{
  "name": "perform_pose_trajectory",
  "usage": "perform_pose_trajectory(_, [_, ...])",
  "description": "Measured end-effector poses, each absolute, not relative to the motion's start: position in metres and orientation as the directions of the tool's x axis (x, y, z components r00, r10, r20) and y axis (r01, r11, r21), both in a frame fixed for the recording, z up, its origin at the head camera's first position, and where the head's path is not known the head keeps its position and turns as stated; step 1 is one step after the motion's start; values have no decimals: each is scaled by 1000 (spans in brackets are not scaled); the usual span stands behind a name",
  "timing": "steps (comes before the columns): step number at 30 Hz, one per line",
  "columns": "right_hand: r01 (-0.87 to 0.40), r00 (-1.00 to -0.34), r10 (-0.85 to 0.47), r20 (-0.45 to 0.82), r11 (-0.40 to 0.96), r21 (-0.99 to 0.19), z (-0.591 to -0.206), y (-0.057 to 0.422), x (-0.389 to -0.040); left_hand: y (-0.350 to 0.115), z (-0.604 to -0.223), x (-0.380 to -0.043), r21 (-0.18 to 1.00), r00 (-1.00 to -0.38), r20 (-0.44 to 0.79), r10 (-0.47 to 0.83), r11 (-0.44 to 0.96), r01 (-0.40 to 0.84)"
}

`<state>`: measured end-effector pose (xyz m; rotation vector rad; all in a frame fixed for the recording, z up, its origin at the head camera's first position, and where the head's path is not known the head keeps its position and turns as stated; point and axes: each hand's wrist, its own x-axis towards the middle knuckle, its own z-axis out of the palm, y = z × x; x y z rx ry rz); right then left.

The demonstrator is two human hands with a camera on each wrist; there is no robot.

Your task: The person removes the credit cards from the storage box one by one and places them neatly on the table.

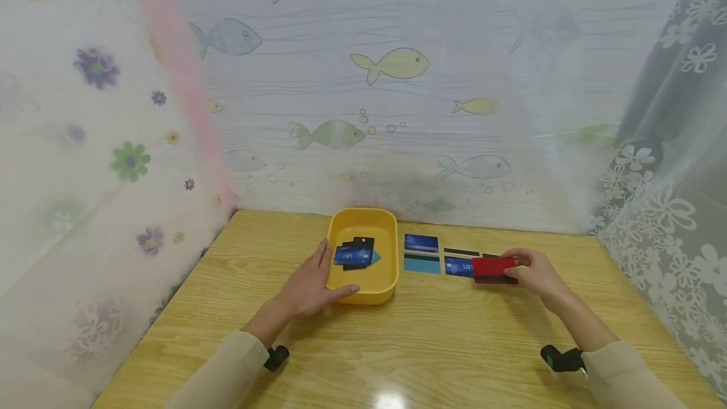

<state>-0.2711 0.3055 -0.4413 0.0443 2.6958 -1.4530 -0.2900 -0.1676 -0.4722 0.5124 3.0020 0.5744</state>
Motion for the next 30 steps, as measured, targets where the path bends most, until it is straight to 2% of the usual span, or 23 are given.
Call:
perform_pose_trajectory(12, [54,-998,10,-58,560,-827,-446,324,-273,-168,-472,-291,361,-943,22,331,877,316])
perform_pose_trajectory(25, [97,-995,45,-86,546,-832,-455,336,-280,-167,-472,-289,367,-944,24,328,875,314])
perform_pose_trajectory(30, [82,-997,40,-72,603,-794,-457,337,-284,-167,-472,-290,363,-943,24,331,876,316])
